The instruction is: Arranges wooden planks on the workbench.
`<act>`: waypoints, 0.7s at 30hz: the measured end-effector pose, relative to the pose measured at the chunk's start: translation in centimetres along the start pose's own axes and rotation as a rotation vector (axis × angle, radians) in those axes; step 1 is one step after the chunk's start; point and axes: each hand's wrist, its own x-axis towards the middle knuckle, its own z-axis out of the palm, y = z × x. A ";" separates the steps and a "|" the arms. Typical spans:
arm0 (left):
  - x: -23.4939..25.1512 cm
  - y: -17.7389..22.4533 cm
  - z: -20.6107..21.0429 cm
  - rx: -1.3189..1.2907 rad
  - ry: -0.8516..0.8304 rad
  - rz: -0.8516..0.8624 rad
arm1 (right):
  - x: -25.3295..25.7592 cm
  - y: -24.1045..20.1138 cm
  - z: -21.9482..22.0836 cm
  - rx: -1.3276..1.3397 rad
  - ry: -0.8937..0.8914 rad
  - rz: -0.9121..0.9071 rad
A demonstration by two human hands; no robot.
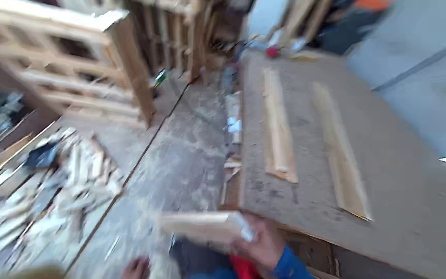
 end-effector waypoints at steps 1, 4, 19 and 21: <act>0.3 0.9 -0.3 -0.166 0.051 -0.117 | 2.4 -0.9 0.4 0.088 0.033 -0.034; 4.0 6.9 -1.8 -0.510 0.228 -0.310 | 8.2 -5.0 -1.2 0.334 0.046 -0.074; 32.5 35.6 3.4 -0.470 0.046 -0.058 | 23.0 -3.6 -7.9 0.597 0.565 0.529; 33.6 41.1 5.4 -0.411 -0.152 -0.057 | 23.1 -5.0 -8.0 0.723 0.692 0.637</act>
